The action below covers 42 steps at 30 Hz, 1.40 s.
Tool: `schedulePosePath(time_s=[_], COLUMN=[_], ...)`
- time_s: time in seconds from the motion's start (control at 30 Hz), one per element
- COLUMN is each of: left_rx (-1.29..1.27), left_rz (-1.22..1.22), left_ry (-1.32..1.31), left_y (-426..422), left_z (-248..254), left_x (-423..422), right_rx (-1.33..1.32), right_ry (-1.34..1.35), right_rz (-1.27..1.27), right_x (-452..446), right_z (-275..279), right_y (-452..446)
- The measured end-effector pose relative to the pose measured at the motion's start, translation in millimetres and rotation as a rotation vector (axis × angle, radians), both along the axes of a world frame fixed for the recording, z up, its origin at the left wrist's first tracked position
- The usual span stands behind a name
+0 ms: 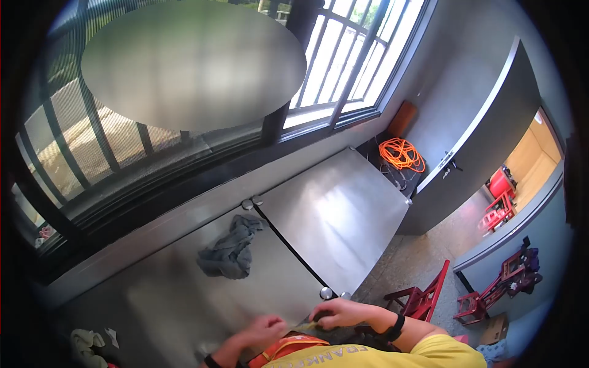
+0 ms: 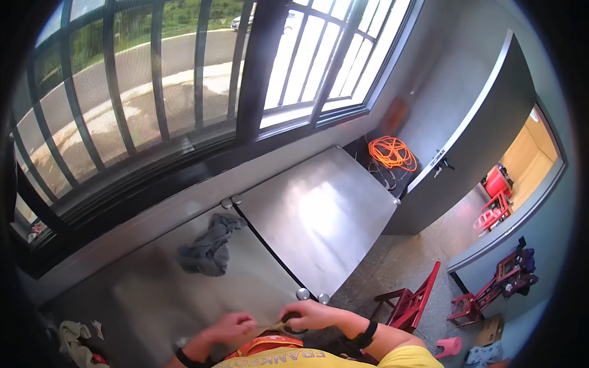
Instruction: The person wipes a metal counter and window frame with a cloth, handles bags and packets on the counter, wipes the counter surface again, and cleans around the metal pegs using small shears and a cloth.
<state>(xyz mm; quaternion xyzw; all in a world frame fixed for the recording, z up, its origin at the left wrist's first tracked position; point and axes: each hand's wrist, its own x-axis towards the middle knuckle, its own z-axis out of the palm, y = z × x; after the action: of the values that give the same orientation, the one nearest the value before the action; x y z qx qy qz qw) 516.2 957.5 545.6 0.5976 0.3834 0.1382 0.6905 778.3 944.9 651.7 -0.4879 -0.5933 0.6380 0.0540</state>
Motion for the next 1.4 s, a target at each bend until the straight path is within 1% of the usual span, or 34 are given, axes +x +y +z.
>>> schedulePosePath(time_s=[0.03, 0.1, 0.13, 0.2, 0.23, 0.27, 0.3, 0.33, 0.4, 0.43, 0.47, 0.5, 0.53, 0.57, 0.6, 0.63, 0.67, 0.73, 0.77, 0.8, 0.83, 0.87, 0.9, 0.93, 1.0, 1.07, 1.13, 1.17, 1.23, 1.27, 1.3, 1.33, 1.37, 1.4], left_rx=[0.033, 0.123, 0.182, 0.284, 0.27, 0.391, 0.518, 0.516, 0.964, 0.995, 0.995, 1.152, 1.307, 1.303, 1.204, 1.105, 1.103, 0.823, 0.844, 0.745, 0.72, 0.783, 0.774, 0.766, 0.797, 0.816, 0.86, 0.856, 0.9, 0.897, 0.857, 0.82, 0.822, 0.66], left_rz=[0.031, 0.11, 0.155, 0.241, 0.237, 0.304, 0.372, 0.368, 0.369, 0.317, 0.317, 0.293, 0.264, 0.263, 0.262, 0.263, 0.263, 0.285, 0.518, 0.621, 0.765, 0.882, 0.901, 0.896, 0.597, 0.587, 0.645, 0.637, 0.496, 0.492, 0.498, 0.503, 0.503, 0.54], left_ry=[0.018, 0.053, 0.074, 0.067, 0.056, 0.084, 0.114, 0.112, 0.302, 0.361, 0.354, 0.464, 0.577, 0.578, 0.608, 0.633, 0.631, 0.734, 0.698, 0.601, 0.51, 0.506, 0.4, 0.42, 0.573, 0.576, 0.535, 0.542, 0.593, 0.597, 0.614, 0.631, 0.636, 0.6], left_y=[16.9, 53.1, 71.0, 103.9, 119.5, 135.3, 150.9, 165.9, 192.6, 199.5, 209.3, 216.7, 224.6, 231.0, 235.6, 241.9, 250.9, 261.1, 265.5, 273.1, 279.4, 286.8, 290.7, 285.6, 276.4, 265.3, 258.5, 255.1, 247.4, 247.1, 247.5, 249.0, 251.5, 254.0], left_z=[7.0, 30.9, 45.2, 63.0, 59.6, 53.2, 45.9, 35.4, 11.3, 1.5, -4.7, -11.1, -19.4, -31.5, -40.3, -47.8, -55.3, -56.5, -69.5, -66.9, -68.8, -76.5, -77.9, -71.1, -56.4, -61.3, -43.2, -45.1, -49.3, -52.2, -55.9, -58.2, -59.2, -60.0], left_x=[-11.7, -31.4, -40.1, -51.1, -50.7, -49.1, -46.7, -41.1, -21.7, -11.8, -4.5, 0.2, 2.9, 4.7, 6.3, 10.2, 14.7, 17.3, 21.9, 19.3, 18.4, 19.8, 19.0, 19.2, 20.9, 20.6, 20.0, 19.7, 19.1, 19.3, 19.4, 18.5, 16.8, 15.4], right_rx=[-0.01, -0.248, -0.258, -0.297, -0.269, -0.273, -0.251, -0.229, -0.202, -0.127, -0.055, 0.038, 0.033, 0.017, 0.006, 0.017, 0.015, 0.217, 0.255, 0.278, 0.311, 0.361, 0.307, 0.273, 0.267, 0.451, 0.485, 0.512, 0.532, 0.669, 0.806, 0.804, 0.86, 0.914], right_ry=[-0.012, 0.305, 0.291, 0.532, 0.519, 0.509, 0.558, 0.609, 0.572, 0.496, 0.421, 0.251, 0.25, 0.174, 0.098, 0.062, 0.059, -0.07, -0.043, -0.012, -0.028, -0.041, 0.008, 0.055, 0.028, -0.108, -0.127, -0.141, -0.154, -0.17, -0.184, -0.178, -0.197, -0.217], right_rz=[-0.001, -0.652, -0.658, -0.881, -0.937, -0.945, -0.982, -1.02, -1.045, -0.985, -0.923, -0.86, -0.861, -0.791, -0.722, -0.69, -0.691, -0.568, -0.583, -0.599, -0.585, -0.568, -0.616, -0.662, -0.686, -0.613, -0.599, -0.565, -0.532, -0.493, -0.451, -0.452, -0.396, -0.339], right_x=[-2.1, -6.2, -9.3, -16.0, -19.3, -17.5, -14.1, -16.3, -23.4, -22.7, -21.7, -22.8, -25.8, -28.7, -31.1, -27.9, -28.6, -34.3, -33.3, -34.1, -36.9, -39.5, -44.7, -48.4, -52.2, -55.1, -59.3, -61.5, -64.2, -64.7, -65.6, -67.4, -69.1, -69.5], right_z=[-4.3, -14.2, -19.1, -29.7, -30.4, -35.0, -41.6, -42.6, -39.9, -43.5, -47.9, -52.6, -55.3, -54.8, -55.0, -67.6, -72.0, -79.8, -88.0, -95.3, -94.9, -92.7, -91.3, -88.5, -88.8, -90.1, -89.4, -88.8, -95.3, -103.9, -109.8, -111.9, -113.4, -113.9], right_y=[3.8, 7.2, 12.2, 22.6, 32.0, 38.8, 49.1, 59.8, 80.5, 91.0, 101.2, 110.2, 119.3, 131.8, 142.5, 151.4, 162.5, 177.6, 186.4, 193.1, 198.8, 205.9, 209.4, 216.1, 223.9, 229.1, 233.7, 235.7, 239.6, 243.6, 247.4, 252.3, 257.9, 261.2])
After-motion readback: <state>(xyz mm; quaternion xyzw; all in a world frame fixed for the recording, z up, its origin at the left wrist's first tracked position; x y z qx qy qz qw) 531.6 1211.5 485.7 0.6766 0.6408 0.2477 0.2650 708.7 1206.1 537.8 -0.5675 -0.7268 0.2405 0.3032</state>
